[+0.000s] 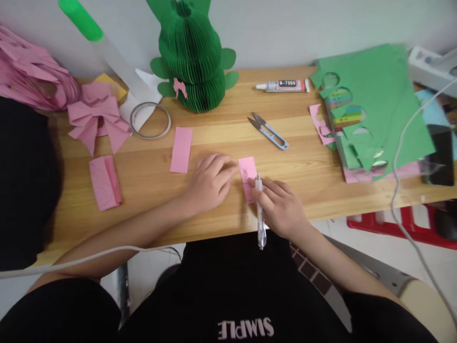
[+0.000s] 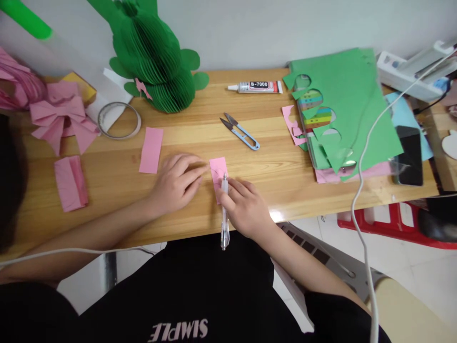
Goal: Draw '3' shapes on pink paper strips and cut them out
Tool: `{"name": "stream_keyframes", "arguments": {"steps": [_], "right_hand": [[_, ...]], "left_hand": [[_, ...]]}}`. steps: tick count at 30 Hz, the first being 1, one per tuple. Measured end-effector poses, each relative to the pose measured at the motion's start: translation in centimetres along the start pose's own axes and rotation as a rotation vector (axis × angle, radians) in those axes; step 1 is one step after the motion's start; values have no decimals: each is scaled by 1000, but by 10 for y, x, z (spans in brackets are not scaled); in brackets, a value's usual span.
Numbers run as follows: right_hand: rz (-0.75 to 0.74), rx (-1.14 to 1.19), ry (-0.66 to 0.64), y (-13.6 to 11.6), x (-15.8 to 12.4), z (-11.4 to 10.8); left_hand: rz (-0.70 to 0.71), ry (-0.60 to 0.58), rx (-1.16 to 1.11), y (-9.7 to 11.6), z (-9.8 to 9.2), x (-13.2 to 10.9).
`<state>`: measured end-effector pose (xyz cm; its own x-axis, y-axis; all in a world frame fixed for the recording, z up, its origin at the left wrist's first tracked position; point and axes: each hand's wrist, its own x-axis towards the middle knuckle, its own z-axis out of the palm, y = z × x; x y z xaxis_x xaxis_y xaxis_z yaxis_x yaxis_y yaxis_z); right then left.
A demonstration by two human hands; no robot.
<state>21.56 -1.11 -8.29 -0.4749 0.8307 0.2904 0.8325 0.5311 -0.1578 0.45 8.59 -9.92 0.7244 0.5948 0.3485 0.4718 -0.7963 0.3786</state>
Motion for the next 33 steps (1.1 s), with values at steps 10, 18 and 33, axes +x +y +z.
{"name": "stream_keyframes", "arguments": {"steps": [10,18,33], "right_hand": [[61,14,22,-3,-6,6],[25,-24,46,-3,-2,1],[259,379,83,17,26,-10]], "left_hand": [[195,-38,49,-1,4,-2],[208,-47,181,8,-2,-2],[198,-129,212,9,-1,-6]]}}
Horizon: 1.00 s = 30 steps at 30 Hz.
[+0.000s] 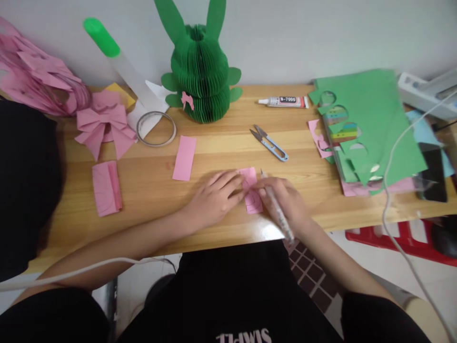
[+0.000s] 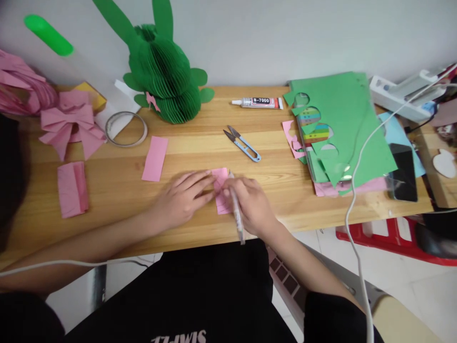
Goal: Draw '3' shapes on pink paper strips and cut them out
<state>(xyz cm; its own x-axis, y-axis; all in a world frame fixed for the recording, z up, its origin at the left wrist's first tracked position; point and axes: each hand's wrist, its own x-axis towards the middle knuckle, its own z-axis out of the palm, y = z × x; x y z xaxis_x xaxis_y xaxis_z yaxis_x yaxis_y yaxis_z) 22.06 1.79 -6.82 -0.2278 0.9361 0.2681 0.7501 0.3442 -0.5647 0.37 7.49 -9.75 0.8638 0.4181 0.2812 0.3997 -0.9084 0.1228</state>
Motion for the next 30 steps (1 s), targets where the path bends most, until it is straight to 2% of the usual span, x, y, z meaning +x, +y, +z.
{"name": "stream_keyframes", "arguments": {"steps": [3,5,9,14,18,24,30], "right_hand": [[275,221,60,-2,18,0],[380,388,111,-1,27,4],[364,567,191,7,35,20],[370,478,185,13,29,30],[401,495,155,13,26,30],[449,540,133,17,27,33],[440,549,144,19,28,36]], "left_hand": [[-1,4,-2,0,0,0],[-4,20,-15,1,-1,0],[-17,38,-43,2,-2,1],[-27,21,-69,3,-4,1],[-22,23,-65,5,-4,0],[97,-3,-48,1,-6,3],[113,-7,-66,-3,-6,6]]}}
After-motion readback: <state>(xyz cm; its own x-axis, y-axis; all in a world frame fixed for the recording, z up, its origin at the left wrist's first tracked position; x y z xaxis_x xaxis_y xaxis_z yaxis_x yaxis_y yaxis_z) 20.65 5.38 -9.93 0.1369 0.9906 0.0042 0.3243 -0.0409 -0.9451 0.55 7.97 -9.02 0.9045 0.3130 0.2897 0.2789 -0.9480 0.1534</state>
